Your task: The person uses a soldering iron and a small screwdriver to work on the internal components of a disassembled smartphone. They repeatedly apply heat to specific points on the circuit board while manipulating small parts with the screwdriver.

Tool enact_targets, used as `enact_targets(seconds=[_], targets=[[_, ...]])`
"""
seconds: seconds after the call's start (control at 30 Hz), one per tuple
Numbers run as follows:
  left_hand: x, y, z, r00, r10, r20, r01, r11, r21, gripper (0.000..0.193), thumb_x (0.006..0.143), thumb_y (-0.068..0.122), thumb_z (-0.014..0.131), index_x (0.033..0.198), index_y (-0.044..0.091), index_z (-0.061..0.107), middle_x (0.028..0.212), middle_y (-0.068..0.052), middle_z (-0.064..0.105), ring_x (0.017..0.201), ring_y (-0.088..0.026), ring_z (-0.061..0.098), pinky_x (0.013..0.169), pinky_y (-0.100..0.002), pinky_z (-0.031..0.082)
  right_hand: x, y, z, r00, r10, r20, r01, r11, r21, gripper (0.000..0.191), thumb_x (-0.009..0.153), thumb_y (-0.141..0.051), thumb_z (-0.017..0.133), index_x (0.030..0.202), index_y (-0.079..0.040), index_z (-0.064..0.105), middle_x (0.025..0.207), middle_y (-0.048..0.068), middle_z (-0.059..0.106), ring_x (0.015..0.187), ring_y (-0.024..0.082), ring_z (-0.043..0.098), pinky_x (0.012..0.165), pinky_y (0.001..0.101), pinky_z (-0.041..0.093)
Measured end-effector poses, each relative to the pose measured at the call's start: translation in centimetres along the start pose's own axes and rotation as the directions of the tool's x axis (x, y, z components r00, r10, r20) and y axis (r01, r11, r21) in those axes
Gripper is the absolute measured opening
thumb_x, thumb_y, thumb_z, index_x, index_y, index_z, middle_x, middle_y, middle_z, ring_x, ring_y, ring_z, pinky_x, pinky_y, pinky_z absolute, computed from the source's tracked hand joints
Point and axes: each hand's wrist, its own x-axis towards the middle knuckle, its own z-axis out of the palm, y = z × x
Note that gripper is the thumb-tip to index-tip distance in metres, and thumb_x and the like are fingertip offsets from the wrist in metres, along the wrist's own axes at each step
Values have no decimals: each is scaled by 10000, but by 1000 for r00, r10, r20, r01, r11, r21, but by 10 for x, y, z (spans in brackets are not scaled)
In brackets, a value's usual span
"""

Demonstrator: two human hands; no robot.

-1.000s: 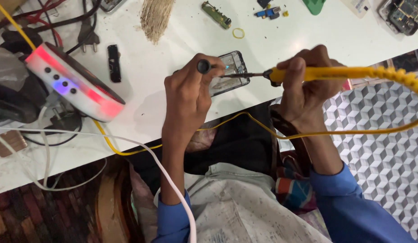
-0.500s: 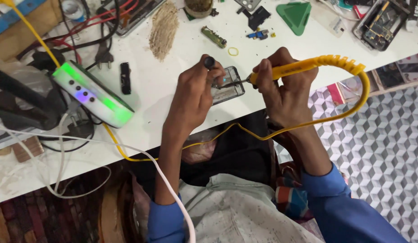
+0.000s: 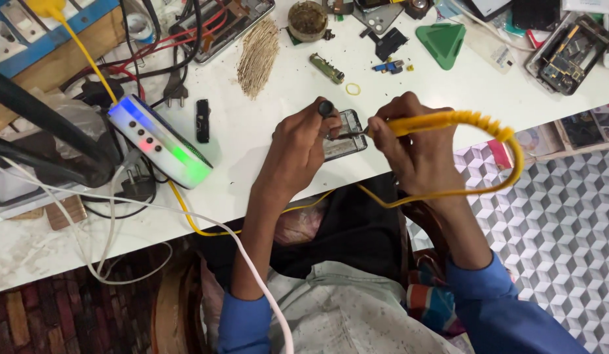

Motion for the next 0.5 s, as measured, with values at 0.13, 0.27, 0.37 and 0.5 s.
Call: enact_targets(seconds=[0.13, 0.27, 0.37, 0.5], targets=[[-5, -2, 1, 1000, -16, -17, 16, 1000, 7, 121, 978, -103, 462, 1063, -67, 540, 914, -189, 666, 911, -359, 739, 812, -414, 600, -2, 9, 4, 999, -47, -12, 47, 999, -6, 174, 1078, -149, 615, 1014, -2, 547, 771, 53, 651, 615, 147, 624, 610, 293, 481], [-9, -5, 0, 995, -95, 1, 95, 995, 33, 117, 981, -100, 466, 1034, -57, 561, 885, -184, 685, 865, -383, 719, 769, -429, 573, -4, 14, 6, 1000, 16, -10, -15, 997, 80, 165, 991, -158, 585, 981, -8, 518, 727, 39, 639, 532, 146, 612, 527, 296, 469], [-8, -3, 1, 997, 55, -59, -48, 993, 108, 223, 909, -108, 468, 1079, -48, 598, 975, -220, 696, 905, -409, 708, 786, -434, 570, -8, 12, 10, 987, -141, -74, 120, 962, -244, 105, 1018, -154, 641, 1010, -51, 623, 719, 42, 642, 596, 200, 577, 742, 445, 433], [-6, 6, -2, 999, -24, -46, 24, 1000, 19, 143, 946, -111, 454, 1041, -52, 542, 928, -191, 681, 882, -378, 728, 771, -411, 589, -8, 13, 11, 975, -201, -92, 168, 944, -283, 95, 994, -173, 633, 1011, -81, 623, 717, 52, 637, 626, 229, 587, 683, 424, 421]])
